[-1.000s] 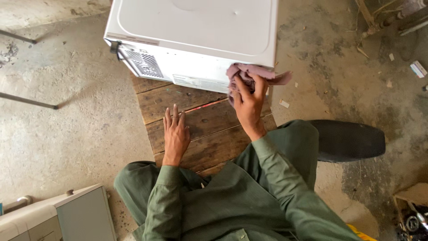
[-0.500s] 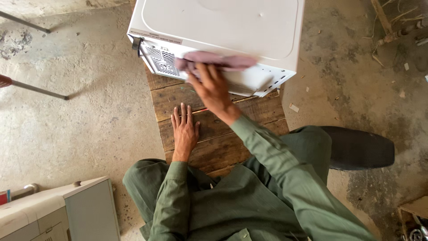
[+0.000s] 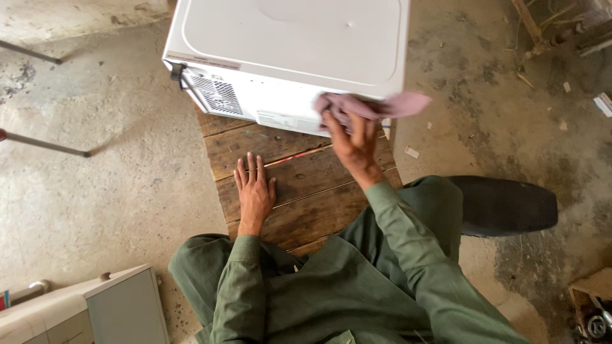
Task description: The person wipes the exterior surfaces of a white microwave oven with a cloth. They clean the top, front, and side panels while sitting on the floor.
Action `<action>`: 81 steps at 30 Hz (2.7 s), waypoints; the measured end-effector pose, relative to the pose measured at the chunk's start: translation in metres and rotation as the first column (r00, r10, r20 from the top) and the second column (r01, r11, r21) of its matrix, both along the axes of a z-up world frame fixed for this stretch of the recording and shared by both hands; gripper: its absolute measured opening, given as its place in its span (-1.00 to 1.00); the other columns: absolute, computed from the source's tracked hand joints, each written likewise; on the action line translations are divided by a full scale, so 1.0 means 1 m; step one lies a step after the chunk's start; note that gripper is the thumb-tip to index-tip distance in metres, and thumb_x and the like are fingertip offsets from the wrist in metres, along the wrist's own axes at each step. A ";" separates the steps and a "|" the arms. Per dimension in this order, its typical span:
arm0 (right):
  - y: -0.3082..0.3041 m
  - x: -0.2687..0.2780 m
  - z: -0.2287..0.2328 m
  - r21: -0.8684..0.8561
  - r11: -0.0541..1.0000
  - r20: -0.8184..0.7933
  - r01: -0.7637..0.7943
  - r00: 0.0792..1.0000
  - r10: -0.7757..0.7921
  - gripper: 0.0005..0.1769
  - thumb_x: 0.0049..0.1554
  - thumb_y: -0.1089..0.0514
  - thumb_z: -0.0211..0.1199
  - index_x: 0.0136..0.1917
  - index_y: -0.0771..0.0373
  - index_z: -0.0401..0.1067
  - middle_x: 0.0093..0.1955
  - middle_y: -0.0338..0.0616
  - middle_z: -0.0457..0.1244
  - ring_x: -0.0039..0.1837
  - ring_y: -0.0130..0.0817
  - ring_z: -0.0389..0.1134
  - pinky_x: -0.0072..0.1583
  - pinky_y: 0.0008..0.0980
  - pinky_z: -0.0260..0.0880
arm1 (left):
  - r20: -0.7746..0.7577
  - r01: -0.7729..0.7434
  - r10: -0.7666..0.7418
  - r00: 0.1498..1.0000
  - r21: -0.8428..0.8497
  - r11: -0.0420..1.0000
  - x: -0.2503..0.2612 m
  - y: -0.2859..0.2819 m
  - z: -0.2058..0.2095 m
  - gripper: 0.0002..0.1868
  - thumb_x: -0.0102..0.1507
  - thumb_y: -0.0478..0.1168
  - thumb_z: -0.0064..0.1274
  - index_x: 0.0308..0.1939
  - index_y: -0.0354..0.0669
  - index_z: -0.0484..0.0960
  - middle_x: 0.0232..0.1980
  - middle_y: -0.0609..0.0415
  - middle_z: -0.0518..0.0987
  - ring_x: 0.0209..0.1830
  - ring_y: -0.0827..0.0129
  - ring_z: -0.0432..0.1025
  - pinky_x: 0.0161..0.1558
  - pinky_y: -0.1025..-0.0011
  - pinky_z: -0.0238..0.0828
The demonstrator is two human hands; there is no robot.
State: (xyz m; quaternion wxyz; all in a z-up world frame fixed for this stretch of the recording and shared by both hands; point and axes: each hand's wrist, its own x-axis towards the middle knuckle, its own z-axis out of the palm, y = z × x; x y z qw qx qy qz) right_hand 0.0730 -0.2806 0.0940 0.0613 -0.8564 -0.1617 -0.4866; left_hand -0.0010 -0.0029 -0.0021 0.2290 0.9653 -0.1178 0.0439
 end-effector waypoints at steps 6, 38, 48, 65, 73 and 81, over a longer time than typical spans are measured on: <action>-0.030 -0.017 -0.078 0.268 0.959 -0.109 0.092 0.992 -0.065 -0.38 0.34 0.17 0.27 0.58 -0.06 0.14 0.53 0.17 -0.10 0.57 0.10 0.05 0.42 0.06 0.47 | 0.020 0.012 -0.014 1.000 0.070 0.997 -0.003 -0.007 -0.005 -0.29 0.48 -0.07 -0.21 0.61 -0.42 0.04 0.70 -0.35 -0.10 0.69 -0.36 -0.29 0.59 -0.24 -0.42; -0.018 -0.041 -0.054 0.828 0.542 -0.191 0.144 0.981 0.033 -0.64 0.14 0.43 0.39 0.06 0.33 0.23 -0.04 -0.13 0.22 -0.01 -0.34 0.29 0.07 -0.33 0.37 | -0.002 0.012 -0.012 1.000 0.074 0.997 -0.002 -0.006 -0.006 -0.30 0.50 -0.04 -0.26 0.62 -0.39 0.03 0.71 -0.31 -0.13 0.70 -0.32 -0.29 0.61 -0.22 -0.40; -0.038 -0.020 0.011 0.726 0.687 -0.004 0.016 1.000 -0.019 -0.63 0.19 0.46 0.46 0.06 0.26 0.30 -0.02 -0.12 0.26 -0.01 -0.36 0.36 0.05 -0.29 0.55 | 0.039 0.024 -0.028 0.999 0.095 0.995 -0.002 -0.004 -0.011 -0.33 0.53 -0.06 -0.27 0.63 -0.38 0.04 0.71 -0.31 -0.11 0.70 -0.32 -0.29 0.63 -0.23 -0.37; -0.033 -0.040 -0.066 0.702 0.690 -0.252 0.180 0.968 0.005 -0.66 0.09 0.46 0.38 0.02 0.34 0.26 -0.04 -0.06 0.26 0.00 -0.20 0.37 0.03 -0.23 0.43 | 0.021 0.022 -0.023 1.000 0.077 0.997 -0.002 -0.006 -0.007 -0.30 0.51 -0.05 -0.24 0.62 -0.43 0.04 0.70 -0.35 -0.12 0.69 -0.35 -0.29 0.61 -0.24 -0.39; -0.043 -0.052 -0.091 0.747 0.483 -0.624 0.457 0.732 0.272 -0.70 0.15 0.24 0.44 0.09 0.24 0.39 0.07 -0.10 0.36 0.13 -0.24 0.44 0.16 -0.15 0.55 | 0.008 0.002 -0.003 1.000 0.122 0.992 -0.003 -0.005 -0.018 -0.28 0.50 -0.04 -0.19 0.63 -0.37 0.04 0.72 -0.32 -0.10 0.71 -0.33 -0.27 0.62 -0.21 -0.41; -0.034 -0.094 -0.019 0.853 0.112 -0.233 0.510 0.180 0.956 -0.42 0.13 0.04 0.41 0.35 0.22 0.35 0.25 -0.14 0.33 0.31 -0.22 0.38 0.37 -0.07 0.45 | 0.002 0.306 -0.346 0.938 -0.472 0.827 -0.017 -0.054 0.043 0.03 0.26 -0.14 0.23 0.61 -0.36 -0.09 0.64 -0.51 -0.19 0.49 -0.40 0.12 0.31 -0.30 0.29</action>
